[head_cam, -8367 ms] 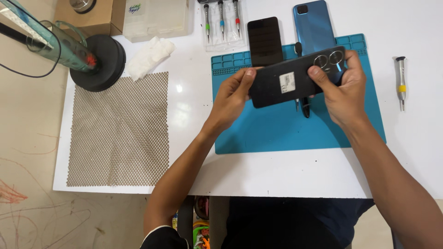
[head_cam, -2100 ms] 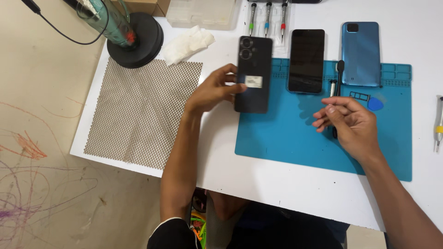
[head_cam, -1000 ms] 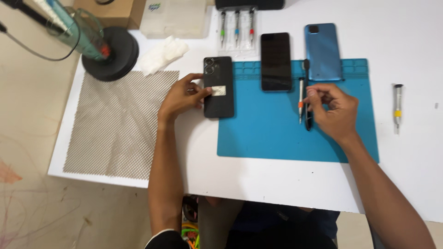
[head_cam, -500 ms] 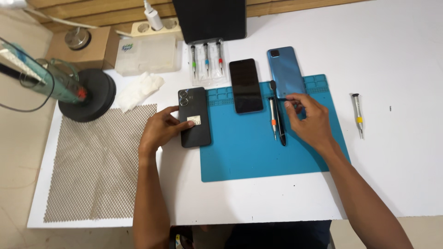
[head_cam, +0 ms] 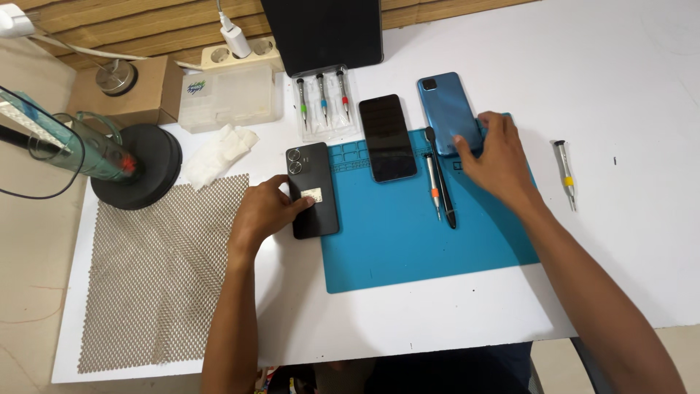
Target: The person reassembles a disassembled smartphone on a blue mat. They use a screwdriver to secure internal components, then attach the back cover and align the device. The person handles the phone and tools throughout the process.
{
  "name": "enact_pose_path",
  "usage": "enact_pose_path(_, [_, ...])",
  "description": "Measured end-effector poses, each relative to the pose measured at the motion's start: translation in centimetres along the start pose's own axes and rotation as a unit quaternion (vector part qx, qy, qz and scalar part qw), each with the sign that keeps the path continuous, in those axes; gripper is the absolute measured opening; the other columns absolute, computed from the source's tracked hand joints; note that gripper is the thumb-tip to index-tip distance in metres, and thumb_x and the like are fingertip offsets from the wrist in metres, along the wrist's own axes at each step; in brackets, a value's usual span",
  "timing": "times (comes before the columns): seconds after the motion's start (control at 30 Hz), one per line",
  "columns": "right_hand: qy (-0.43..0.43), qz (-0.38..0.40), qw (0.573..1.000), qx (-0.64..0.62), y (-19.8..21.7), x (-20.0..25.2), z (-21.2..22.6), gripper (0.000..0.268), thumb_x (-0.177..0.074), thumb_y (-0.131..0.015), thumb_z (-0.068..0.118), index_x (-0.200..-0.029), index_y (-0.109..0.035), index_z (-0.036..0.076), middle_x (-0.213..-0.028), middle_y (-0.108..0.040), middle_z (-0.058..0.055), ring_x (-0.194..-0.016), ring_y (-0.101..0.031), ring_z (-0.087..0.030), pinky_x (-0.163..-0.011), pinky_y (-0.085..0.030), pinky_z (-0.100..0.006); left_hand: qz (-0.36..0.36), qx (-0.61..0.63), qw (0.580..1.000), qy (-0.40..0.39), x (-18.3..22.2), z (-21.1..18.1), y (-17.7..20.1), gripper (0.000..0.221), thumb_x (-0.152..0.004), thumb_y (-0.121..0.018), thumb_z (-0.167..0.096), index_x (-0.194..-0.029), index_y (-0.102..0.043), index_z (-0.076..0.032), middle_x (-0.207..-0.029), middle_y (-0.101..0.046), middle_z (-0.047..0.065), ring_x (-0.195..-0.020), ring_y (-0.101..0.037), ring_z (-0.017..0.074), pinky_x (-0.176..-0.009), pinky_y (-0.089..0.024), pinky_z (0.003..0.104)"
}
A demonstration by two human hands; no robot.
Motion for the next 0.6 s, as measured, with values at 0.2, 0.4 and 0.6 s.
enact_pose_path(0.2, [-0.01,0.032,0.997,0.073,-1.6,-2.4,0.9,0.074,-0.096,-0.065,0.049,-0.14,-0.046,-0.008,-0.124,-0.052,-0.029,-0.116,-0.056,-0.041,-0.096,-0.05,-0.054,-0.128,-0.044,0.982,-0.128,1.0,-5.3,2.7,0.06,-0.08,-0.086,-0.038,-0.115,-0.066,0.006,-0.081,-0.074,0.018,-0.072,-0.074,0.0306,-0.066,-0.06,0.042])
enact_pose_path(0.4, [-0.061,0.052,0.996,0.049,-3.0,-4.0,0.5,0.083,-0.091,-0.066,0.055,-0.14,-0.045,-0.007,-0.127,-0.048,-0.031,-0.123,-0.047,-0.043,-0.093,-0.049,-0.056,-0.106,0.06,0.976,-0.183,-0.7,-11.0,-0.7,0.061,-0.085,-0.079,-0.042,-0.115,-0.062,0.008,-0.085,-0.071,0.024,-0.079,-0.075,0.0368,-0.068,-0.061,0.046])
enact_pose_path(0.6, [-0.074,0.051,0.994,0.06,-3.2,-4.0,0.3,0.09,-0.087,-0.07,0.061,-0.142,-0.045,-0.006,-0.127,-0.05,-0.03,-0.124,-0.046,-0.043,-0.097,-0.048,-0.056,-0.129,0.026,0.98,-0.151,-3.7,-14.0,-6.0,0.074,-0.096,-0.071,-0.052,-0.123,-0.052,0.014,-0.103,-0.064,0.032,-0.091,-0.069,0.0457,-0.067,-0.061,0.051])
Point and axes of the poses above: each hand's wrist, its own x-axis away from the middle knuckle, its own y-axis out of the back of the hand, z = x × y, the point moved 9 cm from there along -x, towards the middle knuckle
